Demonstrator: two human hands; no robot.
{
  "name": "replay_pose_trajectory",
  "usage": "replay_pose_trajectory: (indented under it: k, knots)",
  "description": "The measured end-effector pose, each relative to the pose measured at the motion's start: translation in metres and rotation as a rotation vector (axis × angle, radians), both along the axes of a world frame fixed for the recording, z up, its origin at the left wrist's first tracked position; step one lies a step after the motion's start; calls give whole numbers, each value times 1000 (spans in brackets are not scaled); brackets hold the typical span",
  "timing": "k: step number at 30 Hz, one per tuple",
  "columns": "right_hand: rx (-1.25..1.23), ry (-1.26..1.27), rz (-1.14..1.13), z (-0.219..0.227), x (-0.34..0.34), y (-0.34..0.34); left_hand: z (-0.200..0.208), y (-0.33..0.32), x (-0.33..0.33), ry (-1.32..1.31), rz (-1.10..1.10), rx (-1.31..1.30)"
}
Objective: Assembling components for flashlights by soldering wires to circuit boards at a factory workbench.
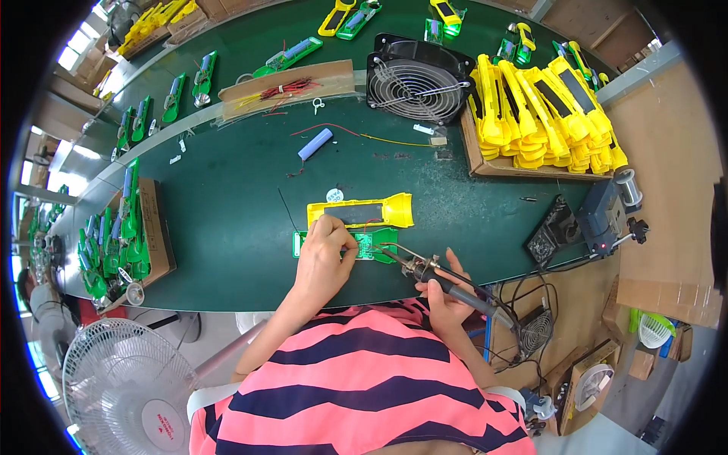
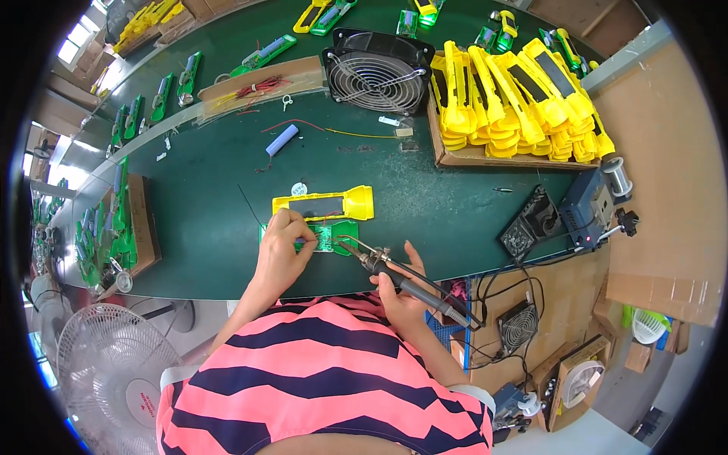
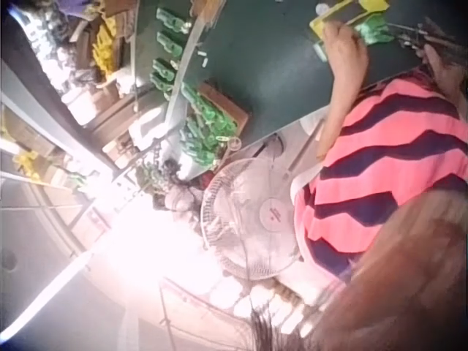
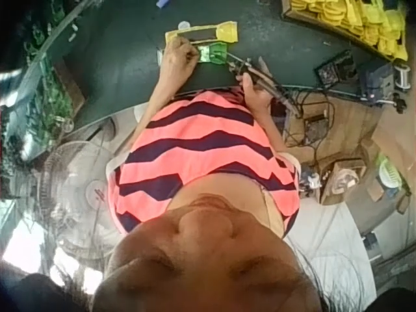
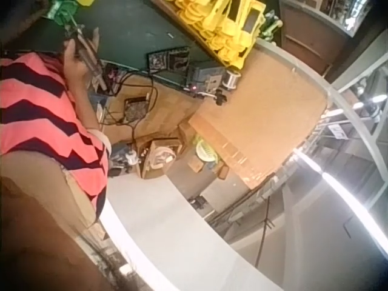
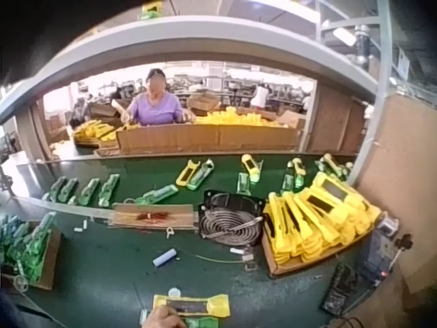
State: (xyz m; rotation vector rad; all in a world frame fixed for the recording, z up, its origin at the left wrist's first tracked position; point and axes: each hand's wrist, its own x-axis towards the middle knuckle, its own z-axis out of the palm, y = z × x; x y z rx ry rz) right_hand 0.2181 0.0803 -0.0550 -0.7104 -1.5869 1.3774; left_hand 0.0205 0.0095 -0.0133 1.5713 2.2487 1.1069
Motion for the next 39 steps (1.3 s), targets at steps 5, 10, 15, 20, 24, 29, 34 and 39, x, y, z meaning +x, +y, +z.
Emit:
replay_pose_trajectory:
  k: [5,10,15,20,24,29,34,39]
  knots:
    - [62,-15,11,-3,3,1,-3,-3,-2,-91,13,-20]
    - [88,-42,31,-4,5,2,-3,-4,-2,-81,1,-11]
    - [102,-58,46,-3,4,2,-2,-5,-2,-107,6,-25]
    - [76,-55,67,-2,2,2,5,-9,-6,-117,6,-17]
    - [-44,7,-16,13,-4,-2,31,-36,-24,185,177,-177]
    - [-11,-20,39,13,-5,2,24,-27,-47,336,31,-55]
    - [39,-68,56,8,2,6,3,-28,-11,323,-192,182]
    - [-27,-48,-14,15,-5,2,-13,-24,-7,335,-66,314]
